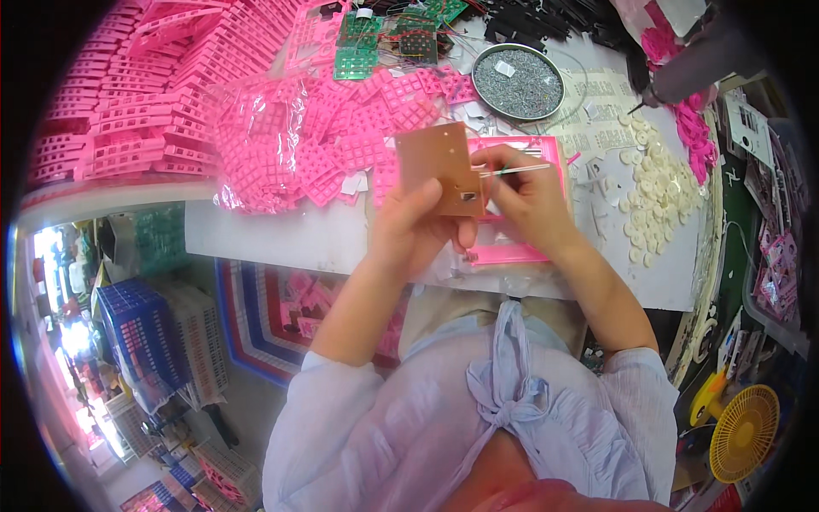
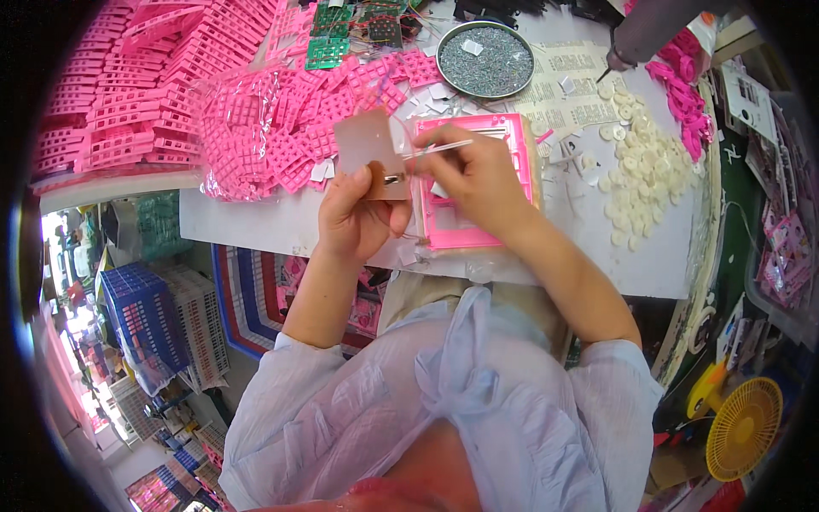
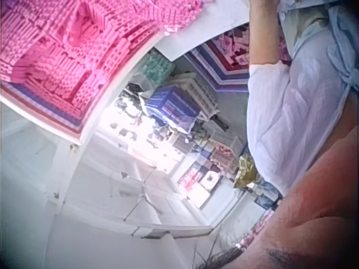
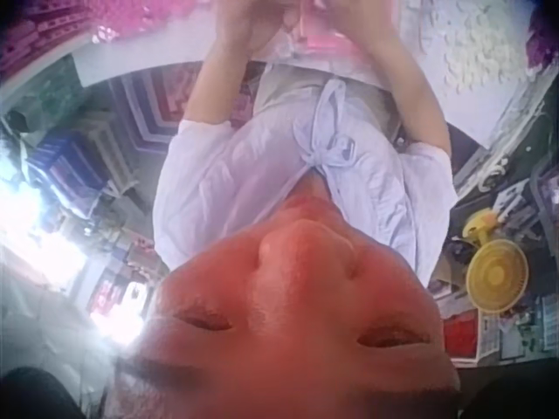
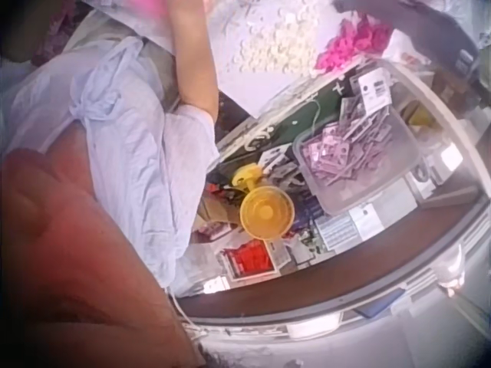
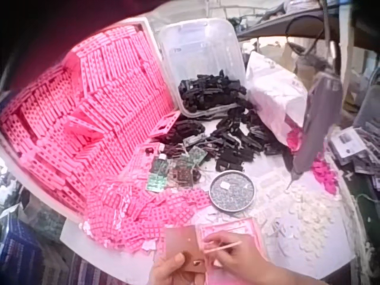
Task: Assembling the internal electronic and mechanical components into a pink toy piggy bank using a power screwdriver.
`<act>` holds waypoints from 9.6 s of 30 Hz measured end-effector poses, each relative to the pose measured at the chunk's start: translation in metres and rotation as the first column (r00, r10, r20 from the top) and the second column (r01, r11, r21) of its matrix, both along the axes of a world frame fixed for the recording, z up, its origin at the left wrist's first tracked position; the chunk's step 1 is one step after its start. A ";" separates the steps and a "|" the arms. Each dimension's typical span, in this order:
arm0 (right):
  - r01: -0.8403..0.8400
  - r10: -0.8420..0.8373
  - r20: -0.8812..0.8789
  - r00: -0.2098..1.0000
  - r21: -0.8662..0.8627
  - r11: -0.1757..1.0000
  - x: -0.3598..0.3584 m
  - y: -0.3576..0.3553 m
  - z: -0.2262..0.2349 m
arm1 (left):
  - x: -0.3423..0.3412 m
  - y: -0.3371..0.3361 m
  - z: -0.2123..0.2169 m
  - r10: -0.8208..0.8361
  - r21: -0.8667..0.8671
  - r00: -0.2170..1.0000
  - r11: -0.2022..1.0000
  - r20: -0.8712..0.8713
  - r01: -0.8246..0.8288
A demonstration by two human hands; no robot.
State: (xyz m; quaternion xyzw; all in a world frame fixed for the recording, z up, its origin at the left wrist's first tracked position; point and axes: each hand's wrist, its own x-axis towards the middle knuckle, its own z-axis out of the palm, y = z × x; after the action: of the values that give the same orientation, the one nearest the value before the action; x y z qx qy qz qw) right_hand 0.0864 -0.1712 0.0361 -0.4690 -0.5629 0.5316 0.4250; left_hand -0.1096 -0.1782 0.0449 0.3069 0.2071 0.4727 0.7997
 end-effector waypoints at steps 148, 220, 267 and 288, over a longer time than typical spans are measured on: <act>-0.101 0.199 -0.152 0.968 0.489 0.867 0.017 0.034 0.004 | 0.023 0.000 -0.034 0.768 0.675 0.162 0.415 -0.619 0.610; -0.193 0.355 -0.487 0.798 0.352 0.916 0.008 -0.016 0.067 | 0.013 -0.031 -0.036 0.763 0.926 0.527 0.340 -0.374 0.163; -0.168 0.343 -0.398 0.851 0.413 0.895 -0.032 0.042 0.003 | -0.001 -0.027 -0.040 0.765 0.805 0.297 0.450 -0.571 0.387; -0.170 0.434 -0.572 0.696 0.456 0.874 0.003 0.006 0.050 | 0.017 -0.014 -0.042 0.801 0.887 0.384 0.396 -0.460 0.237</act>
State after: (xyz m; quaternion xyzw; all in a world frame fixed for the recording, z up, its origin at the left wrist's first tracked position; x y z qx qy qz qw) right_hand 0.0895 -0.1655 0.0860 -0.0616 -0.5359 0.6101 0.5803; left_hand -0.0926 -0.1922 0.0026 0.8054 0.3726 0.4304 0.1652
